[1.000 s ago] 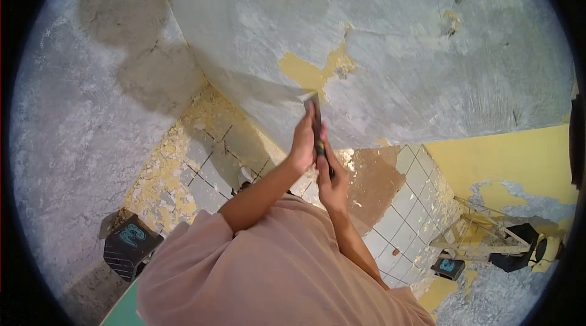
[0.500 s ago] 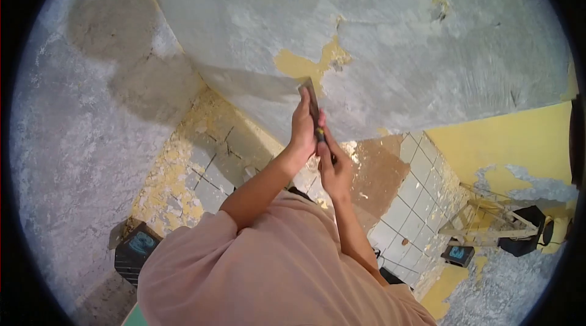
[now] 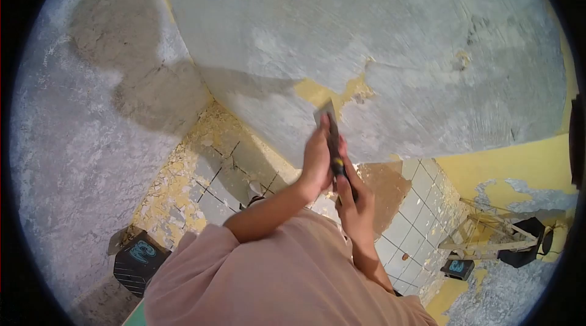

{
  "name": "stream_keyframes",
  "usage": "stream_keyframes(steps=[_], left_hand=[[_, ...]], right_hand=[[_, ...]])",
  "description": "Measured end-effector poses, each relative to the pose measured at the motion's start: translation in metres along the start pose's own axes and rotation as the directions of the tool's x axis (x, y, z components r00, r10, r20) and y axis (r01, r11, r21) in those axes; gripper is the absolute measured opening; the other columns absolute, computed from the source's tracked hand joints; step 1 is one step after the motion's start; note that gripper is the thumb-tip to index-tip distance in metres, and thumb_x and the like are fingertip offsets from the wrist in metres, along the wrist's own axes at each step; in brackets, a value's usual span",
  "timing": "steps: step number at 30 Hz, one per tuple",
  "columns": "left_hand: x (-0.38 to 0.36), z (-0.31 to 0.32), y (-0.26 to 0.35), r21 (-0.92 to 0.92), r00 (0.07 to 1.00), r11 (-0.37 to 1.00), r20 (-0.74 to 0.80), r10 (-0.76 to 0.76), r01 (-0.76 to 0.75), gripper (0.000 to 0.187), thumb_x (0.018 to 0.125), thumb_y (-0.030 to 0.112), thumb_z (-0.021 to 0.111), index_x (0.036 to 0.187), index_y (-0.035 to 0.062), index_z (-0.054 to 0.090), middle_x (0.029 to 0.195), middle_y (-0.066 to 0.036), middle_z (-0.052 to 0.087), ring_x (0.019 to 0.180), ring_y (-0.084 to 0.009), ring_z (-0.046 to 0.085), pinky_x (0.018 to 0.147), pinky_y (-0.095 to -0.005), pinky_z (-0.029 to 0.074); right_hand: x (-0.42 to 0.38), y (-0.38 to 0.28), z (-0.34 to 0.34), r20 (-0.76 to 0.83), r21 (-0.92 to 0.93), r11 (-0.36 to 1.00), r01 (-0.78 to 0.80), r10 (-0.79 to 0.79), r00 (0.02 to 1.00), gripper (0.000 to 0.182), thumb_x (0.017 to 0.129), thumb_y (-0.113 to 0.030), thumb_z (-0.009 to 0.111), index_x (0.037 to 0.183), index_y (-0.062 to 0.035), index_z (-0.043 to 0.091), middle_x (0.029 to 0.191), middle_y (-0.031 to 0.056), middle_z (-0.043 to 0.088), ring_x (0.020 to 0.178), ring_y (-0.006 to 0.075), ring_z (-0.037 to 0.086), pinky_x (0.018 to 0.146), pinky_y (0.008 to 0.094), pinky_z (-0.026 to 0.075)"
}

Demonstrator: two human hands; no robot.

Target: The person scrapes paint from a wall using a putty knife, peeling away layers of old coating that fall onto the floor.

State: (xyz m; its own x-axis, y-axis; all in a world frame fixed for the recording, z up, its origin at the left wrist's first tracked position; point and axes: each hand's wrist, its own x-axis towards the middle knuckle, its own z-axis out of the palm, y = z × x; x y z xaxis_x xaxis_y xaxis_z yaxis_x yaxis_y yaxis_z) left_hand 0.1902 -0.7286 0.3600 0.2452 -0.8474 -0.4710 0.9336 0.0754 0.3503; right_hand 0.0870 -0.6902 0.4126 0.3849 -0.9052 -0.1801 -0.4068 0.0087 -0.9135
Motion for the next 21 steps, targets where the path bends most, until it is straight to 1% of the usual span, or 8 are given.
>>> stream_keyframes(steps=[7, 8, 9, 13, 15, 16, 19, 21], left_hand=[[0.027, -0.018, -0.009, 0.005, 0.997, 0.997, 0.006, -0.080, 0.079, 0.044, 0.088, 0.054, 0.041, 0.075, 0.0119, 0.046, 0.057, 0.003, 0.042, 0.049, -0.0067, 0.039, 0.047, -0.0201, 0.035], [0.013, -0.017, -0.007, -0.004, 0.992, 0.992, 0.001, -0.129, 0.129, 0.044, 0.088, 0.054, 0.042, 0.074, 0.0123, 0.046, 0.057, 0.003, 0.042, 0.048, -0.0064, 0.039, 0.047, -0.0200, 0.035], [0.004, -0.014, -0.002, -0.008, 0.985, 0.985, 0.009, -0.170, 0.170, 0.045, 0.088, 0.055, 0.042, 0.073, 0.0127, 0.046, 0.056, 0.004, 0.041, 0.048, -0.0060, 0.038, 0.046, -0.0200, 0.034], [0.027, -0.007, -0.004, 0.061, 0.999, 0.998, 0.047, -0.006, 0.003, 0.045, 0.087, 0.055, 0.042, 0.073, 0.0127, 0.045, 0.056, 0.004, 0.040, 0.049, -0.0065, 0.038, 0.046, -0.0200, 0.034], [0.022, -0.014, -0.008, 0.046, 0.994, 0.994, 0.041, -0.098, 0.096, 0.044, 0.088, 0.054, 0.041, 0.074, 0.0121, 0.045, 0.058, 0.003, 0.041, 0.050, -0.0069, 0.039, 0.048, -0.0202, 0.035], [0.005, -0.010, -0.007, 0.056, 0.993, 0.992, 0.024, -0.117, 0.115, 0.044, 0.089, 0.054, 0.040, 0.074, 0.0121, 0.045, 0.059, 0.003, 0.041, 0.051, -0.0067, 0.038, 0.049, -0.0200, 0.035], [0.006, -0.007, -0.005, 0.033, 0.989, 0.988, -0.015, -0.149, 0.149, 0.044, 0.089, 0.053, 0.039, 0.074, 0.0117, 0.044, 0.058, 0.003, 0.040, 0.051, -0.0068, 0.039, 0.050, -0.0201, 0.035], [0.043, -0.022, -0.007, 0.072, 0.999, 0.997, 0.039, 0.014, -0.016, 0.038, 0.091, 0.046, 0.043, 0.077, 0.0109, 0.044, 0.061, -0.001, 0.046, 0.049, -0.0116, 0.044, 0.047, -0.0245, 0.038]], right_hand=[[0.013, 0.035, 0.020, -0.083, -0.020, 0.999, 0.028, -0.029, 0.996, 0.037, 0.091, -0.012, 0.045, 0.128, -0.0085, 0.046, 0.067, -0.0024, 0.047, 0.052, 0.0034, 0.037, 0.047, 0.0185, 0.032], [0.003, 0.024, 0.015, -0.044, -0.048, 0.998, -0.034, 0.032, 0.999, 0.037, 0.090, -0.011, 0.047, 0.127, -0.0021, 0.045, 0.092, 0.0111, 0.063, 0.074, 0.0093, 0.049, 0.070, 0.0244, 0.043], [0.002, 0.018, 0.013, -0.055, -0.039, 0.999, -0.027, 0.025, 0.998, 0.037, 0.090, -0.011, 0.047, 0.127, -0.0021, 0.045, 0.092, 0.0111, 0.063, 0.074, 0.0093, 0.049, 0.070, 0.0244, 0.043], [0.012, 0.018, 0.019, -0.101, -0.033, 0.999, -0.034, 0.030, 0.994, 0.037, 0.091, -0.013, 0.047, 0.127, -0.0052, 0.046, 0.088, 0.0087, 0.063, 0.069, 0.0094, 0.048, 0.066, 0.0248, 0.043], [0.005, 0.014, 0.018, -0.075, 0.036, 0.997, -0.074, 0.076, 0.994, 0.038, 0.091, -0.013, 0.046, 0.129, -0.0080, 0.046, 0.066, -0.0033, 0.047, 0.052, 0.0036, 0.036, 0.047, 0.0194, 0.031], [-0.002, 0.019, 0.020, -0.121, 0.041, 0.998, 0.040, -0.035, 0.992, 0.038, 0.091, -0.014, 0.047, 0.129, -0.0083, 0.046, 0.063, -0.0041, 0.045, 0.051, 0.0033, 0.035, 0.046, 0.0197, 0.030], [-0.004, 0.025, 0.015, -0.127, -0.021, 0.995, 0.093, -0.095, 0.987, 0.038, 0.091, -0.014, 0.047, 0.128, -0.0082, 0.046, 0.064, -0.0048, 0.046, 0.051, 0.0032, 0.034, 0.046, 0.0201, 0.030], [0.011, 0.036, 0.026, -0.162, -0.028, 0.998, 0.055, -0.059, 0.985, 0.037, 0.091, -0.013, 0.048, 0.127, -0.0064, 0.047, 0.074, 0.0005, 0.052, 0.056, 0.0042, 0.038, 0.049, 0.0203, 0.033]])
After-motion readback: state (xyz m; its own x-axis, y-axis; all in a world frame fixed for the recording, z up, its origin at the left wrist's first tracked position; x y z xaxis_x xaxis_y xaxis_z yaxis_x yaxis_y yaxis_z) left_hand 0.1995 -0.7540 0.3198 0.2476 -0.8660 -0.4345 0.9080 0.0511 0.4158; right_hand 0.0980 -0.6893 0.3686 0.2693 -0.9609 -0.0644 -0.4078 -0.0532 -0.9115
